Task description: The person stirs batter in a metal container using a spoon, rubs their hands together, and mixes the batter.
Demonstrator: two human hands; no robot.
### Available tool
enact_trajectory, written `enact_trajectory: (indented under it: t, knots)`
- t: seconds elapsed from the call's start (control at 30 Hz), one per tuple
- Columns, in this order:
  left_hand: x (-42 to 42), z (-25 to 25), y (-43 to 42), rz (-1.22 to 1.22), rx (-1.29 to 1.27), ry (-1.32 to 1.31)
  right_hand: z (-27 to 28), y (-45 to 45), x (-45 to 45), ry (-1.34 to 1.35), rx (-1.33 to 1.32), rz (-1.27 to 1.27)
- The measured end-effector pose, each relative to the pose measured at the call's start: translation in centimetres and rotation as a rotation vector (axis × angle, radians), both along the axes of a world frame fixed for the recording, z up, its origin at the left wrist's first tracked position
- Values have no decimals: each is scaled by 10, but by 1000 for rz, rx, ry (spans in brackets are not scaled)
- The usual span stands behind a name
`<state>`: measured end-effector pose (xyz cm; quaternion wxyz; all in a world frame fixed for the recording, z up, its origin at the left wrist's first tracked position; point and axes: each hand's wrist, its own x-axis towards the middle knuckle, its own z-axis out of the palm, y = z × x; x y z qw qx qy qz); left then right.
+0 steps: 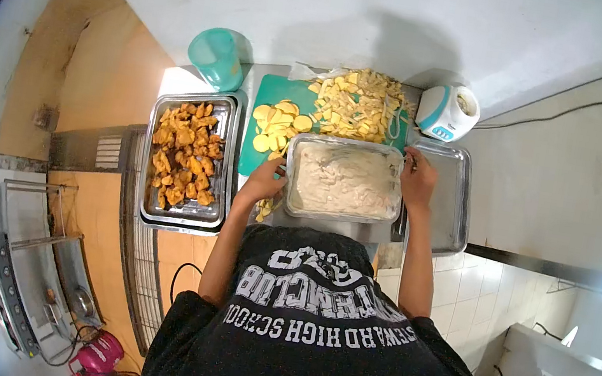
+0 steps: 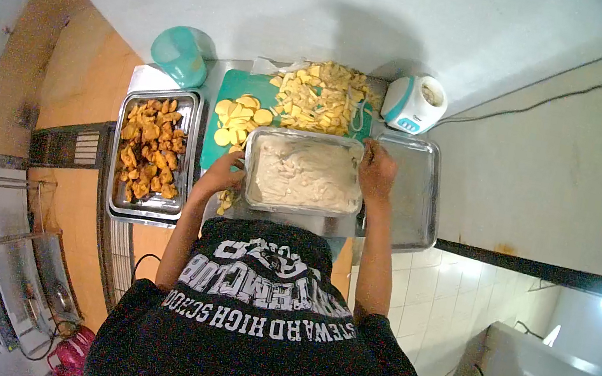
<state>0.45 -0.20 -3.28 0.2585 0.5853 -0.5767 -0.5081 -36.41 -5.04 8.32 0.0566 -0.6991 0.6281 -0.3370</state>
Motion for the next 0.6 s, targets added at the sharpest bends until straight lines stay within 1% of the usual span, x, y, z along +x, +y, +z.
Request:
enact_trajectory:
  t: [0.07, 0.17, 0.2, 0.27, 0.33, 0.37, 0.43, 0.5, 0.57, 0.6]
  knots:
    - [-6, 28, 3, 5, 175, 98, -5, -2, 9, 40, 0, -34]
    - [-10, 44, 4, 23, 228, 146, -3, -5, 35, 20, 43, -24]
    - [-9, 42, 3, 18, 228, 144, -4, -5, 46, 18, 43, -29]
    - [-8, 36, 3, 8, 230, 144, -8, -4, 70, 13, 62, 78]
    - [-9, 40, 2, -5, 207, 130, -19, -2, 98, -183, -64, 280]
    - [-9, 42, 2, -13, 184, 117, -23, 1, 113, -185, -61, 285]
    - [-11, 51, 1, -7, 193, 96, -19, 9, 138, -101, -2, 382]
    - [-11, 51, 4, -4, 200, 72, -17, 11, 147, -144, 18, 429]
    - [-10, 33, 5, 37, -54, 128, -9, 10, 149, -186, 31, 478]
    - [-5, 28, 2, 19, 47, 110, -2, 10, 139, -166, -2, 451]
